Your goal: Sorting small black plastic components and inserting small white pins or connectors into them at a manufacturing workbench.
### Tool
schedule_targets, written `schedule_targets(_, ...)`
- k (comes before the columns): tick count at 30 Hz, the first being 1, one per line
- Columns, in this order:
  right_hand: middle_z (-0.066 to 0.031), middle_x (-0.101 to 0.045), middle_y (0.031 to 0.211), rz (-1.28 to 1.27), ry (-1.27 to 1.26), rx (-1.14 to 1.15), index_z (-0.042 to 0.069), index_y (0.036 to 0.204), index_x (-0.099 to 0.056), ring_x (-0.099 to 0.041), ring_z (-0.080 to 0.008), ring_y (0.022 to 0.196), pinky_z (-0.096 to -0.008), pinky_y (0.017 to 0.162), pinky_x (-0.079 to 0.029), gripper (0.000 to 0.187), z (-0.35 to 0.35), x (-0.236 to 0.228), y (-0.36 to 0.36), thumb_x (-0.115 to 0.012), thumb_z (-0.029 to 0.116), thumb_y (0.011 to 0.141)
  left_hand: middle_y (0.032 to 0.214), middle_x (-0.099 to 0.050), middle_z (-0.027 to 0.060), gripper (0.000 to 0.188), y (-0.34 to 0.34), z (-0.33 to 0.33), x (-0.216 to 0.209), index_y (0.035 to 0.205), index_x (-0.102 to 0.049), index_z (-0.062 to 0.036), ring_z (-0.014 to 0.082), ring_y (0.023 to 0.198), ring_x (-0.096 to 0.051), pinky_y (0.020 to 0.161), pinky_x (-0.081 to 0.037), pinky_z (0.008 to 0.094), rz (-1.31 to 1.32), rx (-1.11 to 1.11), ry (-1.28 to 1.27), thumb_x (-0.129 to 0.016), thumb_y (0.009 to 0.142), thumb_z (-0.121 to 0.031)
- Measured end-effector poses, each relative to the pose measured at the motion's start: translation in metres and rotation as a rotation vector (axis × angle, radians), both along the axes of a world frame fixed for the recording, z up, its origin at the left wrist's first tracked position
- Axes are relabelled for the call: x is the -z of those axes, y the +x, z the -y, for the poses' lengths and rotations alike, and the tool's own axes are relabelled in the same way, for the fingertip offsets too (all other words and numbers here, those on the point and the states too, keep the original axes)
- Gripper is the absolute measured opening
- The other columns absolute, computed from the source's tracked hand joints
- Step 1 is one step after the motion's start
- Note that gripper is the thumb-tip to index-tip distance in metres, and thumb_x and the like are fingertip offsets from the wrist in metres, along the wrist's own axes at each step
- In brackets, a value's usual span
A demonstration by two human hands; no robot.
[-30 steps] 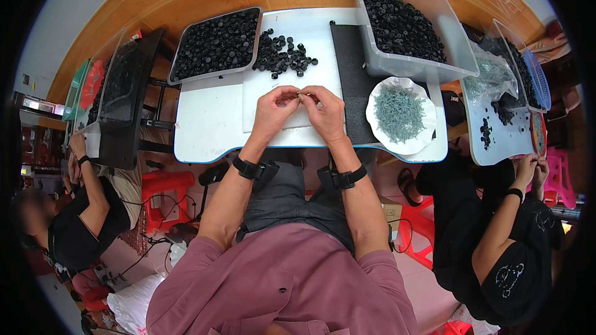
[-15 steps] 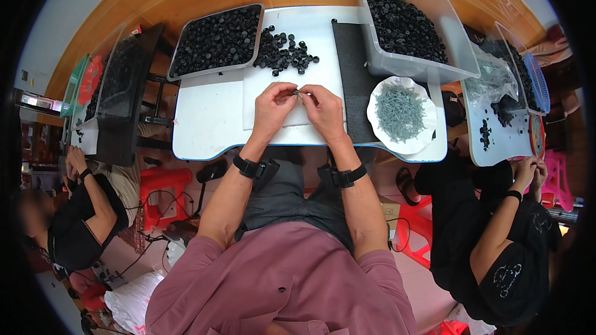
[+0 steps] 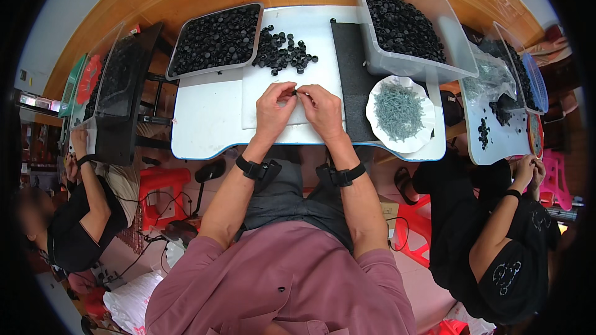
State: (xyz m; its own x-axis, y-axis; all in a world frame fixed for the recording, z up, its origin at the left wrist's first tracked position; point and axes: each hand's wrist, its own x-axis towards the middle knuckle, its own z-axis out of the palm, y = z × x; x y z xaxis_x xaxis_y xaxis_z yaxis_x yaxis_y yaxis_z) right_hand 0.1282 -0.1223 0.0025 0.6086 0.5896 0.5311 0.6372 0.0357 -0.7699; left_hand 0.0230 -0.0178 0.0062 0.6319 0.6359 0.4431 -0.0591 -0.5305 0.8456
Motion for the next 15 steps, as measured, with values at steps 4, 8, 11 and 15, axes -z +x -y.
schedule_targets(4, -0.0131, -0.075, 0.090, -0.135, -0.029, -0.029, 0.000, 0.099, -0.074, -0.072, -0.0224, 0.071, -0.0313, 0.065, -0.056, 0.011, 0.0017, -0.0034, -0.0008, -0.075, 0.003, 0.088, 0.106, -0.072, 0.0107, 0.029, -0.0013, -0.0011, -0.0009, 0.114, -0.072, -0.0011, 0.0193, 0.093, -0.074, 0.081, -0.060, 0.0294, -0.007, -0.005, -0.049, -0.073, 0.085, 0.005)
schedule_targets(8, -0.0125, -0.075, 0.089, -0.176, -0.019, -0.028, 0.000, 0.099, -0.075, -0.071, -0.0207, 0.071, -0.0307, 0.066, -0.055, 0.011, 0.0010, 0.0017, 0.0015, -0.076, 0.003, 0.089, 0.107, -0.070, 0.0114, 0.029, -0.0007, 0.0000, -0.0015, 0.113, -0.071, -0.0010, 0.0214, 0.091, -0.074, 0.079, -0.061, 0.0312, -0.001, 0.022, 0.004, -0.072, 0.086, 0.007)
schedule_targets(11, -0.0121, -0.075, 0.089, -0.141, -0.028, -0.016, 0.000, 0.100, -0.075, -0.071, -0.0198, 0.072, -0.0306, 0.065, -0.055, 0.012, -0.0007, 0.0031, 0.0022, -0.076, 0.003, 0.089, 0.107, -0.071, 0.0119, 0.028, -0.0012, 0.0007, -0.0016, 0.113, -0.071, -0.0006, 0.0219, 0.092, -0.075, 0.080, -0.062, 0.0314, 0.005, 0.028, 0.010, -0.072, 0.086, 0.007)
schedule_targets(15, -0.0110, -0.075, 0.087, -0.140, -0.049, -0.032, 0.000, 0.101, -0.075, -0.070, -0.0174, 0.071, -0.0294, 0.064, -0.054, 0.012, -0.0009, 0.0003, 0.0009, -0.076, 0.004, 0.089, 0.109, -0.073, 0.0113, 0.026, -0.0024, -0.0026, -0.0012, 0.112, -0.072, -0.0003, 0.0204, 0.096, -0.075, 0.084, -0.061, 0.0307, -0.003, 0.012, -0.046, -0.074, 0.087, 0.004)
